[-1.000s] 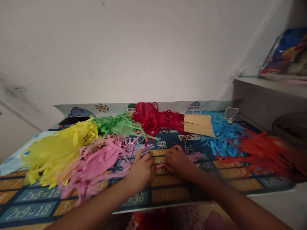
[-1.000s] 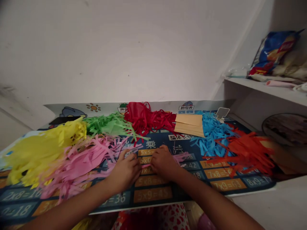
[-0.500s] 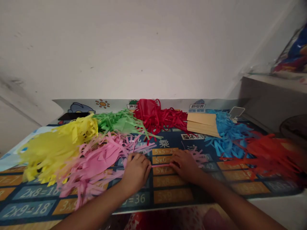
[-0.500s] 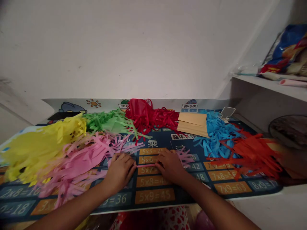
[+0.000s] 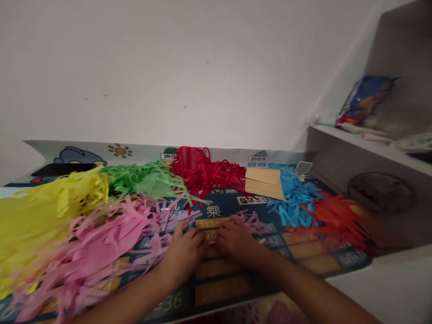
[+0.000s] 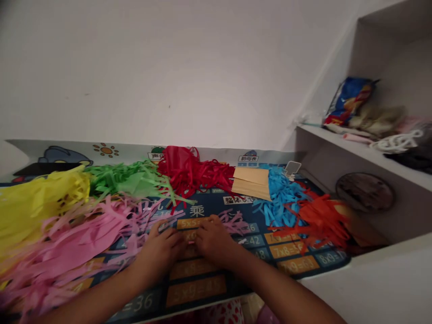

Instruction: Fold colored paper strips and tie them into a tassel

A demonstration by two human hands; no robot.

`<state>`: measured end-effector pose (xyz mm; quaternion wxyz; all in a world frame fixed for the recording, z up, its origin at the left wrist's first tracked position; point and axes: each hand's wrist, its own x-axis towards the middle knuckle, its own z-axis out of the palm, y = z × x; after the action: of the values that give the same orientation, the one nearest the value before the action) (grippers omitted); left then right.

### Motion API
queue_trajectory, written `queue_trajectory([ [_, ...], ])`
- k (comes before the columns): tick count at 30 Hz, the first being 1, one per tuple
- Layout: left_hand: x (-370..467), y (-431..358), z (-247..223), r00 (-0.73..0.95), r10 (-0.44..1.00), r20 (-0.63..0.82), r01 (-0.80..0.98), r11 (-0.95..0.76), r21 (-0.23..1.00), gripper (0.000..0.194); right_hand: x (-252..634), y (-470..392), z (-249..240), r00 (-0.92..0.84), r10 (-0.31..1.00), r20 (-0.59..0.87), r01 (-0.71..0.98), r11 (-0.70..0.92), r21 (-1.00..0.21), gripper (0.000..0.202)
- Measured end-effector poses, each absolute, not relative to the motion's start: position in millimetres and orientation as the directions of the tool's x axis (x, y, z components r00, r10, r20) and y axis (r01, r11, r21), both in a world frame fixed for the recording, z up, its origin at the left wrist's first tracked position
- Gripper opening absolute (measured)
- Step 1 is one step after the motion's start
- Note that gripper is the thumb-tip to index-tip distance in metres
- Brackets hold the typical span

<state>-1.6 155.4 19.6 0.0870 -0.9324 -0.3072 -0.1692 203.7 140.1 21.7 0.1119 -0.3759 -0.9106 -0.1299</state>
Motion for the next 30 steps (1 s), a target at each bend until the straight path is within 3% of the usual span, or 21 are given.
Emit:
queue_trajectory([
  [5,2.3,148.9,17.6,0.751,0.431,0.500,0.533,-0.843,-0.075,0.012,204.2,117.8,18.5,-0.572,0.699,0.429,0.787,0.616,0.045,0.016],
  [10,-8.5,128.1,23.8,0.781,0.408,0.474,0.470,-0.883,-0.014,0.019,196.4,95.3,34.2,-0.521,0.798,0.302,0.827,0.560,-0.053,0.016],
  [15,-10.9,110.3,37.3,0.750,0.601,0.276,0.561,-0.799,0.217,0.019,187.3,82.3,52.7,-0.397,0.910,0.119,0.889,0.414,-0.198,0.022],
  [18,-13.7,100.7,47.7,0.726,0.645,0.238,0.583,-0.762,0.283,0.021,189.9,75.6,61.2,-0.432,0.897,0.093,0.843,0.438,-0.311,0.025],
  [24,-20.6,84.9,73.4,0.695,0.695,0.186,0.490,-0.647,0.584,0.029,194.3,59.4,72.3,-0.449,0.883,0.136,0.686,0.438,-0.581,0.030],
  [26,-24.1,73.6,81.4,0.709,0.650,0.273,0.481,-0.729,0.487,0.030,191.4,45.7,76.0,-0.413,0.903,0.120,0.627,0.377,-0.682,0.032],
  [30,-33.1,42.4,98.7,0.834,0.346,0.429,0.351,-0.934,0.071,0.031,188.2,11.9,85.4,-0.509,0.861,-0.011,0.405,0.228,-0.886,0.039],
])
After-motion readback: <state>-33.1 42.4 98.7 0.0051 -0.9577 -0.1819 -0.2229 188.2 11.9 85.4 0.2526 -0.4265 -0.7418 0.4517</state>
